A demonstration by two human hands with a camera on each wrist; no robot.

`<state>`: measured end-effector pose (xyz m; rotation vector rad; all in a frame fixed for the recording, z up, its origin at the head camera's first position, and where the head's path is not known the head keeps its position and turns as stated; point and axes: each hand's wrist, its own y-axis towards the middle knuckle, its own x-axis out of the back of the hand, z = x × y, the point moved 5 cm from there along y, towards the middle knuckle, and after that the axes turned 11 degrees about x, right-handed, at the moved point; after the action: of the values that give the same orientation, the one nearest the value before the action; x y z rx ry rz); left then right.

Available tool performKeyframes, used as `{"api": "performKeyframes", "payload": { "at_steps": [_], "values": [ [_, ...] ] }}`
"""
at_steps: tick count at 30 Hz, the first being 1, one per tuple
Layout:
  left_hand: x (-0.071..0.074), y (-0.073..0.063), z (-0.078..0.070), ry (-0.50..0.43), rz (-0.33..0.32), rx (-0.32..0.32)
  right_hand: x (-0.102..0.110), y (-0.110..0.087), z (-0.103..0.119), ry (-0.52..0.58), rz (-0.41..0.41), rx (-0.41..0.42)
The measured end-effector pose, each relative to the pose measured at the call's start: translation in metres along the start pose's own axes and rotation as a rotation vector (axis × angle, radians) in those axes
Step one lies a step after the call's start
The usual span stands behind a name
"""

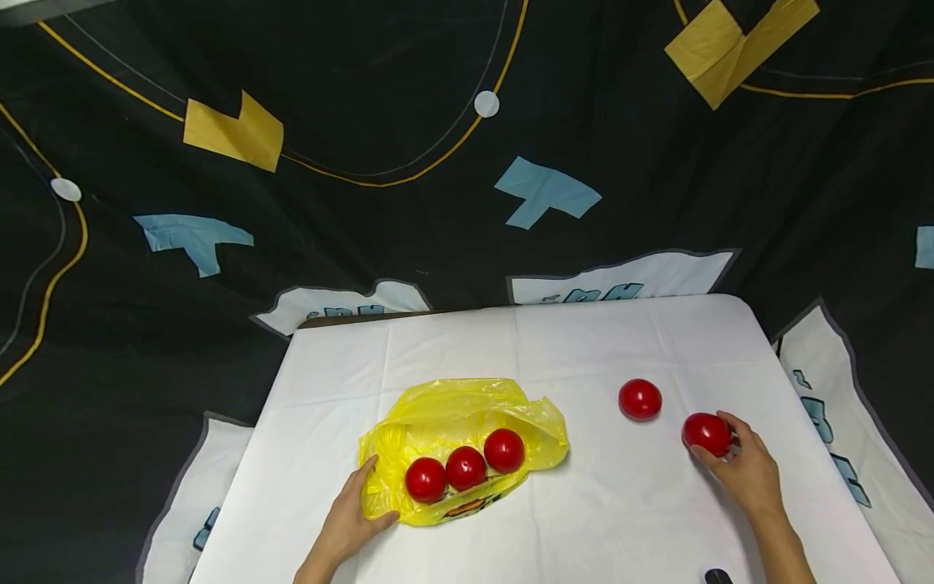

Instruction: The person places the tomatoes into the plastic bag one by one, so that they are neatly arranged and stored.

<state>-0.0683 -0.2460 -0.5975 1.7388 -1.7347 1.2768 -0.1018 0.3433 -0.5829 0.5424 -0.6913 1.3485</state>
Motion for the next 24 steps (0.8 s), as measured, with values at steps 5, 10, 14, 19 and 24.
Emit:
{"api": "performKeyframes", "payload": {
  "at_steps": [5, 10, 14, 19, 24],
  "values": [
    [-0.0002, -0.0004, -0.0007, -0.008, 0.005, -0.004, -0.0021, 0.0014, -0.0021, 0.009, 0.007, -0.013],
    [-0.0005, -0.0009, -0.0002, -0.011, 0.006, -0.003, -0.0037, 0.0016, -0.0033, 0.004, 0.006, -0.018],
    [-0.0005, -0.0007, 0.0002, -0.020, 0.008, 0.002, -0.0034, 0.0006, -0.0023, -0.006, -0.010, -0.025],
    [-0.0002, 0.0000, 0.0004, -0.028, 0.010, 0.005, -0.0045, -0.0035, -0.0012, 0.009, -0.022, -0.036],
    [-0.0001, 0.0003, 0.0010, -0.022, 0.004, 0.000, -0.0055, -0.0066, 0.0005, 0.018, -0.020, -0.042]
  ]
}}
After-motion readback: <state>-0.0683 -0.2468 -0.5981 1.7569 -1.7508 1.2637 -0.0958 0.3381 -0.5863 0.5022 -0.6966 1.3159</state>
